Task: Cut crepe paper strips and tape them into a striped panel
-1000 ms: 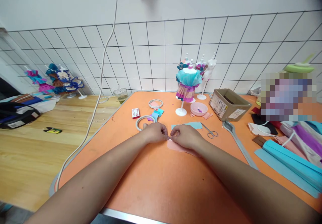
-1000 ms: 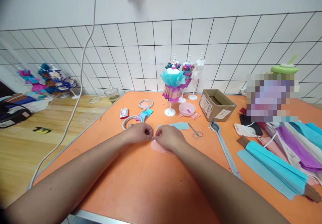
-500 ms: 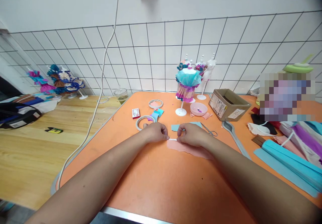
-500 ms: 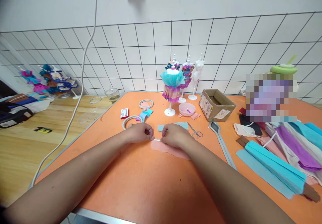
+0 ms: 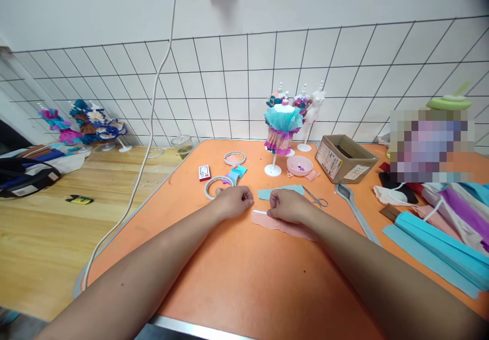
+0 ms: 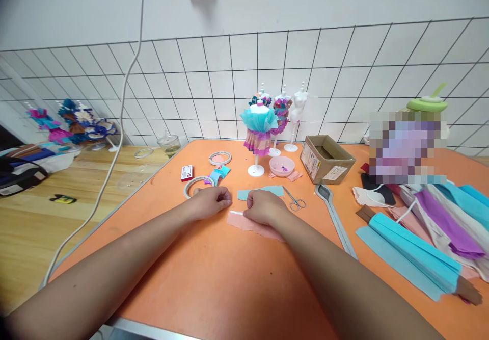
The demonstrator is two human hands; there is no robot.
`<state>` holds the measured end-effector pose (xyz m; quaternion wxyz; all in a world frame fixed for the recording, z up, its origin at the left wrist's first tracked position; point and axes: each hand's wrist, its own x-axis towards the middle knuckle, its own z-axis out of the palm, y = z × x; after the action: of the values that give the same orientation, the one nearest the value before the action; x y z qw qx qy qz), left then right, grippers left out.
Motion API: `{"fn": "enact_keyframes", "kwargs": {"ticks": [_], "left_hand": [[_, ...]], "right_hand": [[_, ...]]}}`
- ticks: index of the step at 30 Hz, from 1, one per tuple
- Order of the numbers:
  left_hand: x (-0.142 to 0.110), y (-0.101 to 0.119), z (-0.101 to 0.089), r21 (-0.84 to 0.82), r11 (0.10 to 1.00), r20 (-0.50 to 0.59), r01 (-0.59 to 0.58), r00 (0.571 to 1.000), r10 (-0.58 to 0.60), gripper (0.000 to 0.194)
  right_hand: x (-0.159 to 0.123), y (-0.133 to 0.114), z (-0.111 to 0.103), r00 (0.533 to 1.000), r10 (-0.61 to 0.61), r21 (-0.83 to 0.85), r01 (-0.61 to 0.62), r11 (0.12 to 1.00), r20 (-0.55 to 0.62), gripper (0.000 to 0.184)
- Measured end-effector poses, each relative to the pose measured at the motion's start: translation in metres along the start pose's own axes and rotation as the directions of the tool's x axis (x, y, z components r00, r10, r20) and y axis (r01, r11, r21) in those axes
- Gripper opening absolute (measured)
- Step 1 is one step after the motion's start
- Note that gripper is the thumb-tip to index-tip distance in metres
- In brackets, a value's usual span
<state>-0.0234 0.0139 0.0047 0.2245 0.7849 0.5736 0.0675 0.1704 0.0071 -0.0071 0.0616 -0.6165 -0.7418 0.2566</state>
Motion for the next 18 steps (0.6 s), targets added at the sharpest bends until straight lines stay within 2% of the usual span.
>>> {"fn": "enact_keyframes", "kwargs": {"ticks": [3,6,18], "left_hand": [[-0.003,0.007,0.006,-0.005,0.997,-0.038,-0.072,0.997,0.072,0.027],[-0.004,0.011,0.01,0.008,0.992,-0.045,-0.126,0.991,0.126,0.026],[0.0,0.002,0.004,-0.042,0.99,0.027,-0.135,0.99,0.136,0.024]], "right_hand": [[0.0,0.002,0.0,1.0,-0.017,0.017,0.017,1.0,0.01,0.012],[-0.001,0.004,-0.003,0.999,-0.038,0.046,0.037,0.998,0.025,0.013],[-0.005,0.004,-0.011,0.996,-0.079,0.106,0.074,0.992,0.044,0.006]]}}
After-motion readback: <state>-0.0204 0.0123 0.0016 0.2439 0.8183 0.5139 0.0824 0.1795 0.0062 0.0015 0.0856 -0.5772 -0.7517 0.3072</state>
